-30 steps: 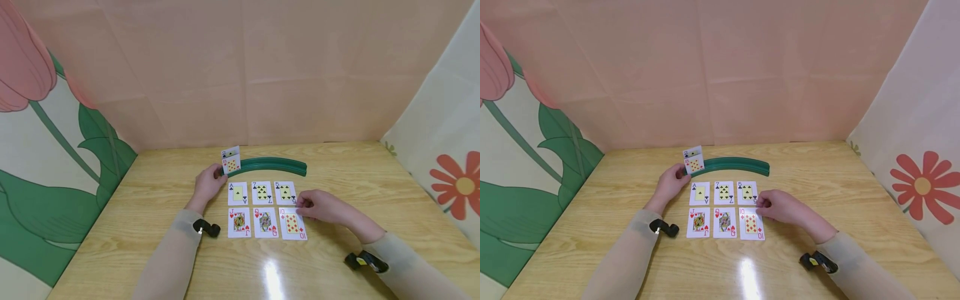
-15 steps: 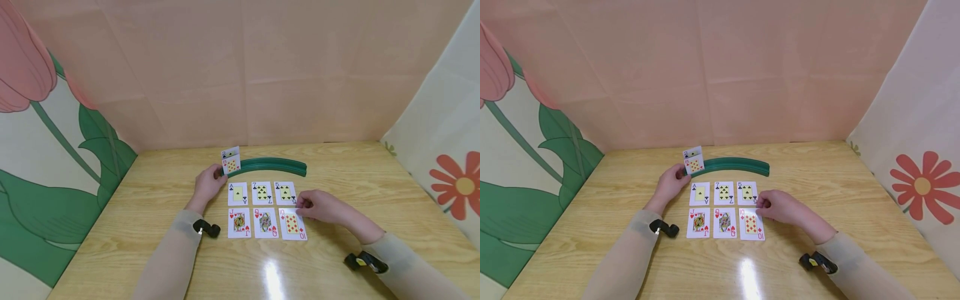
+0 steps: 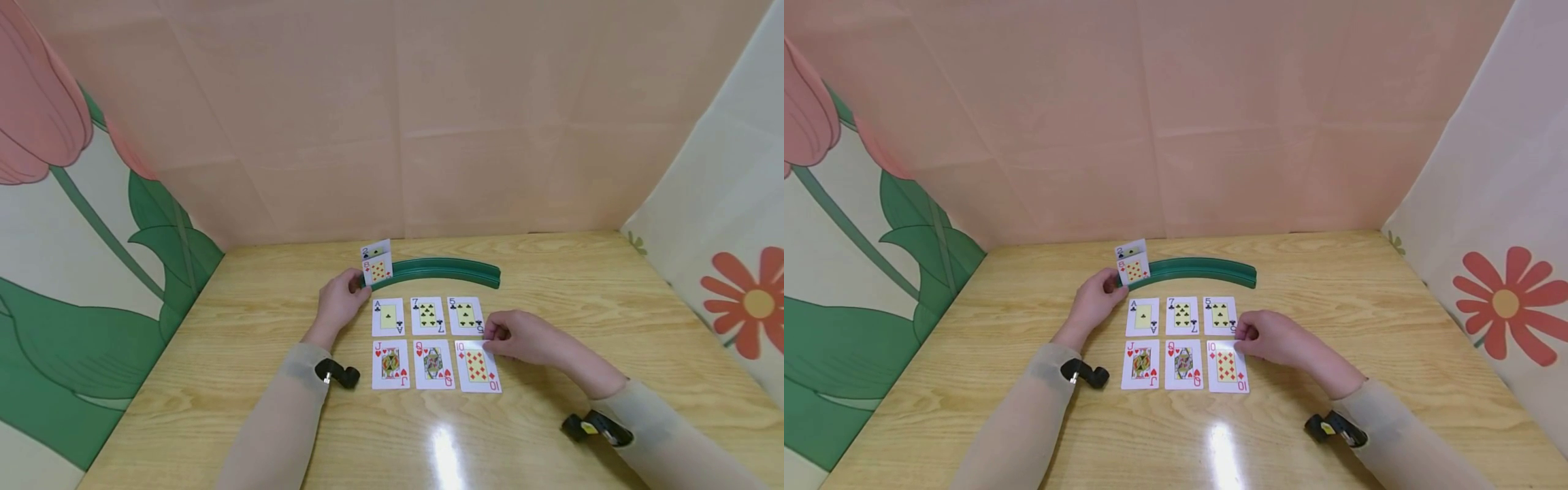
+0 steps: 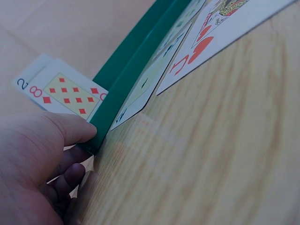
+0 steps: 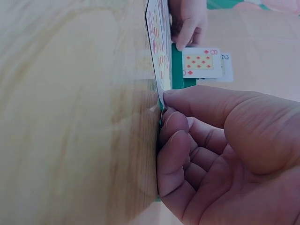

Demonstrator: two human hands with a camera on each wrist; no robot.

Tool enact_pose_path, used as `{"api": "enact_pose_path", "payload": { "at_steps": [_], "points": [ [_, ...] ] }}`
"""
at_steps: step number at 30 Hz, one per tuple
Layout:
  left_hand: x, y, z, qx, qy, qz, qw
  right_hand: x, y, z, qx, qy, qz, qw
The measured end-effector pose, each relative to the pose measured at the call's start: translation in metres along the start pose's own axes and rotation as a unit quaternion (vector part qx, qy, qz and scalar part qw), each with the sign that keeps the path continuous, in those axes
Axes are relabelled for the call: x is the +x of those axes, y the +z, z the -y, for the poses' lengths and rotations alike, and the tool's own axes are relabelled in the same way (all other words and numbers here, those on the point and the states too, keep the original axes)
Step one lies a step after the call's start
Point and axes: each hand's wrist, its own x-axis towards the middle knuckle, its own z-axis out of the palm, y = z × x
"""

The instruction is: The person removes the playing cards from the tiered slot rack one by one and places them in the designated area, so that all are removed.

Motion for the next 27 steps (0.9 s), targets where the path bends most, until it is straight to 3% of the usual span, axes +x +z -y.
{"api": "enact_pose_path", "payload": {
  "at_steps": [27],
  "points": [
    [-0.0015,0.0000,-0.0006,-0.010,-0.004,0.001,0.9999,0.0013,0.0009,-0.0016,-0.005,-0.007,-0.002,1.0000]
  ]
}}
